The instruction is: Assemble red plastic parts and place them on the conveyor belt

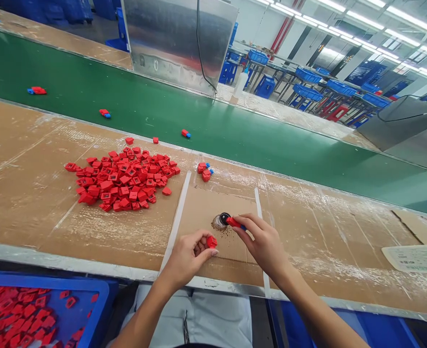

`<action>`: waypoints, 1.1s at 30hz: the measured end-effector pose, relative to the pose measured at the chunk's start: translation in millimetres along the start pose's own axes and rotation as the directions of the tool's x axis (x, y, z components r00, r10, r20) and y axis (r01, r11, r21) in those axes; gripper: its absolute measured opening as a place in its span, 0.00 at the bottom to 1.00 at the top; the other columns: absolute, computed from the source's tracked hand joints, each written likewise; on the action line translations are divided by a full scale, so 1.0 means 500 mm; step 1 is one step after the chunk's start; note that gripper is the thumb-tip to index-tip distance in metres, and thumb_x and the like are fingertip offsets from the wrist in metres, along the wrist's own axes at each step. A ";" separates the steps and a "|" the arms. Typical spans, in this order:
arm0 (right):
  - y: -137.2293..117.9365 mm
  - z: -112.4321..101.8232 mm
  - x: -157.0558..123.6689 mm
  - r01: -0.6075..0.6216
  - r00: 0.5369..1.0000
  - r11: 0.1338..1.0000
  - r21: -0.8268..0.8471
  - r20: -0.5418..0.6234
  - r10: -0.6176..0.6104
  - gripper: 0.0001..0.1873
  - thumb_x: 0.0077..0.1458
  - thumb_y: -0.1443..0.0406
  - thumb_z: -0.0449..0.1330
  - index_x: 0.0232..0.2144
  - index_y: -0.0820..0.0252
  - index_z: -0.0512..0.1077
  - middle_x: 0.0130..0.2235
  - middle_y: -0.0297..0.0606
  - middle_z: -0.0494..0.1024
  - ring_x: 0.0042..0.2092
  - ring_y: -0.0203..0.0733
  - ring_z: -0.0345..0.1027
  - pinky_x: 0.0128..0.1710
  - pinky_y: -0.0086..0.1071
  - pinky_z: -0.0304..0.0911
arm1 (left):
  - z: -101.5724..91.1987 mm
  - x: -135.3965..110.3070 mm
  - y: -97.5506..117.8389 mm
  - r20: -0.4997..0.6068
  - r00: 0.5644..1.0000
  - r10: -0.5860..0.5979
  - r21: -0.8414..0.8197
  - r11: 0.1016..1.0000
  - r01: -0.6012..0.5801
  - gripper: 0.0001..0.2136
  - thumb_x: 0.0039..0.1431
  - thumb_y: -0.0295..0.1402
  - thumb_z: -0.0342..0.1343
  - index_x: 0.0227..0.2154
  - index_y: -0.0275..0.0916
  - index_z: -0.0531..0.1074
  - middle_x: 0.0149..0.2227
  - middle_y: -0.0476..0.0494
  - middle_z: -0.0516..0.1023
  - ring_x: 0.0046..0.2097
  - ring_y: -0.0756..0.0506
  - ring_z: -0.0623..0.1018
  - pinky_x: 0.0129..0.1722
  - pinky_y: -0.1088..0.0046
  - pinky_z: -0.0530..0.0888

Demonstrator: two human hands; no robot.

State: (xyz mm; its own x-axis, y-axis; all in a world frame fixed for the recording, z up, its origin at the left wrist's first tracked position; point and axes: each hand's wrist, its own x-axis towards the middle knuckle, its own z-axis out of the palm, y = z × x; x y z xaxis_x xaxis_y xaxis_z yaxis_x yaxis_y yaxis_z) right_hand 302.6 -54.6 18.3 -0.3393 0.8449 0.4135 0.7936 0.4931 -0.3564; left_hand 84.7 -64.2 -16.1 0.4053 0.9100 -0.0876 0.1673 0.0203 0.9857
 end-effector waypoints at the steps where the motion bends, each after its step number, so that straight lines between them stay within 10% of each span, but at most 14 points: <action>1: 0.000 0.000 0.000 0.002 1.000 1.000 -0.001 0.000 -0.002 0.09 0.67 0.64 0.53 0.45 0.58 0.72 0.41 0.42 0.77 0.41 0.44 0.74 0.39 0.34 0.69 | 0.000 0.000 -0.001 0.001 1.000 0.001 0.000 1.000 -0.001 0.05 0.60 0.34 0.59 0.36 0.39 0.72 0.30 0.51 0.73 0.31 0.50 0.71 0.31 0.77 0.66; 33: -0.010 -0.006 0.006 -0.037 0.994 0.998 0.056 -0.096 0.042 0.10 0.66 0.65 0.54 0.49 0.54 0.71 0.44 0.41 0.76 0.43 0.44 0.73 0.42 0.37 0.70 | 0.003 -0.008 -0.008 -0.021 1.000 -0.015 -0.154 0.988 0.011 0.07 0.58 0.32 0.59 0.39 0.38 0.74 0.33 0.47 0.76 0.35 0.48 0.73 0.37 0.74 0.70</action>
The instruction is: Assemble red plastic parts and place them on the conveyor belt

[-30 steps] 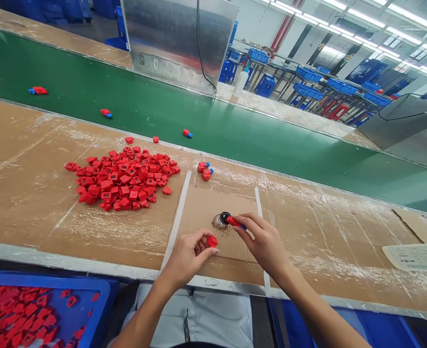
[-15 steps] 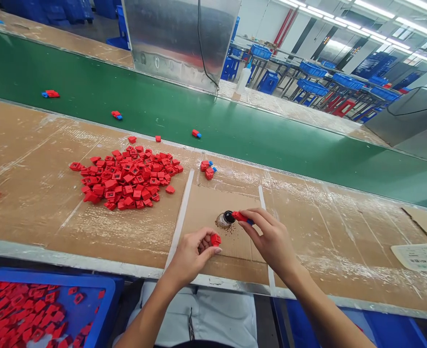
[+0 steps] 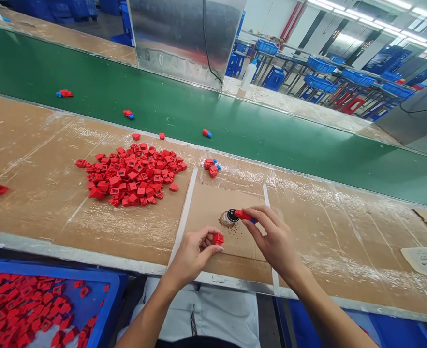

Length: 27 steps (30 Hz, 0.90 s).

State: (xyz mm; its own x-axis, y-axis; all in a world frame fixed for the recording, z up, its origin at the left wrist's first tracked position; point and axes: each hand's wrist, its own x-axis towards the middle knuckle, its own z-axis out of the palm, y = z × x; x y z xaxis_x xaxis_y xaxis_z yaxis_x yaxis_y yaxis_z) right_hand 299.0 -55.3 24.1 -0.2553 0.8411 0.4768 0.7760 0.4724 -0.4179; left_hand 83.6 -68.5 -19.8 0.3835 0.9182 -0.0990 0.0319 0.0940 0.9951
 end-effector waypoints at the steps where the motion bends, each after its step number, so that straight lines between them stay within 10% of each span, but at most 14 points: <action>1: -0.001 0.000 -0.001 0.001 1.000 1.000 0.004 0.001 -0.001 0.10 0.66 0.65 0.54 0.48 0.54 0.71 0.43 0.41 0.76 0.43 0.44 0.73 0.42 0.37 0.70 | -0.001 -0.001 -0.001 0.001 1.000 -0.007 -0.021 1.000 0.007 0.07 0.58 0.32 0.59 0.39 0.38 0.74 0.33 0.47 0.76 0.35 0.48 0.73 0.37 0.75 0.70; 27: -0.064 0.034 -0.054 -0.107 0.987 0.965 0.239 0.145 0.073 0.09 0.64 0.67 0.57 0.47 0.57 0.71 0.43 0.42 0.75 0.42 0.42 0.72 0.41 0.34 0.69 | -0.008 -0.001 -0.012 0.119 0.990 -0.074 -0.234 0.967 0.100 0.11 0.60 0.31 0.58 0.46 0.36 0.74 0.32 0.47 0.75 0.33 0.50 0.75 0.35 0.76 0.72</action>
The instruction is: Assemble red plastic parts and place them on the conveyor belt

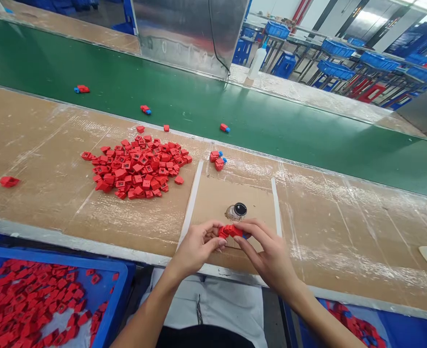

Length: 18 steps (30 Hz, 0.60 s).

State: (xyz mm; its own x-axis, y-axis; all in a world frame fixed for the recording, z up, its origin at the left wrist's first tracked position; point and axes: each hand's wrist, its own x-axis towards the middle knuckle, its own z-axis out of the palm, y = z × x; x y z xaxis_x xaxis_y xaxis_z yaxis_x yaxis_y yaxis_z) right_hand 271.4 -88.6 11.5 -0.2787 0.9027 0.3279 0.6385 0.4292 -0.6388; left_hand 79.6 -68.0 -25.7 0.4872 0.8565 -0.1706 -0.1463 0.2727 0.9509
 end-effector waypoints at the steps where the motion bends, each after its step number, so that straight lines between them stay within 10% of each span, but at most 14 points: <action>1: 0.000 0.000 -0.001 -0.001 1.000 1.000 0.002 0.005 0.001 0.09 0.64 0.68 0.58 0.47 0.57 0.71 0.43 0.41 0.75 0.42 0.42 0.72 0.41 0.34 0.69 | 0.000 0.000 0.000 0.000 1.000 -0.002 0.005 1.000 0.002 0.11 0.60 0.31 0.58 0.46 0.36 0.74 0.32 0.48 0.75 0.33 0.50 0.75 0.35 0.76 0.72; 18: 0.002 0.020 -0.015 -0.009 0.996 0.997 0.081 0.092 0.001 0.09 0.65 0.72 0.54 0.43 0.57 0.71 0.43 0.41 0.74 0.42 0.40 0.72 0.40 0.29 0.67 | -0.005 -0.003 0.011 0.046 0.998 -0.035 0.262 0.965 0.022 0.07 0.63 0.30 0.50 0.38 0.37 0.73 0.27 0.50 0.72 0.28 0.50 0.74 0.30 0.76 0.71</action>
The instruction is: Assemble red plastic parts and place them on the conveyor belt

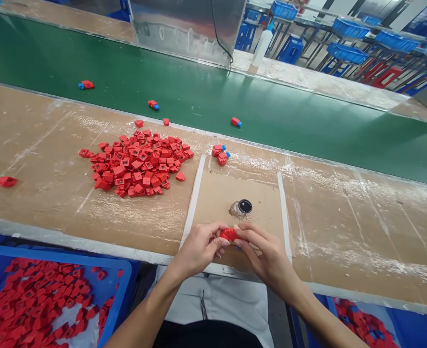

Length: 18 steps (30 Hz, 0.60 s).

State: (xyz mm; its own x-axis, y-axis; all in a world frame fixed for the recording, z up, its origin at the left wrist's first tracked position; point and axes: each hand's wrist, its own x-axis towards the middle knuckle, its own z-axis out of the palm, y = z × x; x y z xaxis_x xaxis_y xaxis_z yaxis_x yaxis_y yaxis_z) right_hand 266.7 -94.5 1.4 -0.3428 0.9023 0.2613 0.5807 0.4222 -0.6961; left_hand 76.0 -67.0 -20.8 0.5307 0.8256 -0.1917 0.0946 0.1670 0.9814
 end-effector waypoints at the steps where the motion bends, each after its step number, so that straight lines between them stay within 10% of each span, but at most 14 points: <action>1: 0.000 0.001 -0.001 -0.004 1.000 1.000 0.009 0.004 0.004 0.08 0.65 0.72 0.54 0.43 0.57 0.71 0.43 0.41 0.74 0.41 0.40 0.72 0.39 0.29 0.67 | 0.000 0.001 0.001 0.002 1.000 0.000 0.009 1.000 0.000 0.07 0.63 0.30 0.50 0.38 0.38 0.73 0.27 0.50 0.73 0.28 0.50 0.75 0.30 0.76 0.71; 11: -0.002 0.001 -0.015 -0.023 0.999 0.999 0.030 -0.045 0.024 0.09 0.65 0.71 0.53 0.42 0.56 0.71 0.43 0.42 0.77 0.44 0.42 0.73 0.42 0.32 0.68 | -0.001 -0.001 0.006 0.037 0.999 -0.016 0.014 1.000 0.015 0.07 0.62 0.29 0.51 0.40 0.37 0.73 0.28 0.50 0.73 0.28 0.50 0.75 0.29 0.76 0.72; 18: -0.003 0.021 -0.021 -0.258 0.957 0.919 0.298 -0.055 0.286 0.10 0.65 0.63 0.55 0.46 0.58 0.72 0.42 0.42 0.80 0.41 0.43 0.75 0.42 0.35 0.71 | -0.007 0.008 0.009 0.047 0.998 -0.029 -0.013 0.999 0.030 0.17 0.58 0.37 0.61 0.49 0.38 0.71 0.27 0.53 0.70 0.27 0.51 0.72 0.28 0.76 0.71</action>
State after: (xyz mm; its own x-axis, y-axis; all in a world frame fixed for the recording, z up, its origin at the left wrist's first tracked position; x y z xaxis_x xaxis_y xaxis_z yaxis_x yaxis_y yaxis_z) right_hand 262.0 -105.5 -7.3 -0.1210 0.9888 0.0876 0.4023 0.1295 -0.9063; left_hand 75.5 -60.8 -17.2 0.5671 0.7939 -0.2194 0.0991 0.1988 0.9750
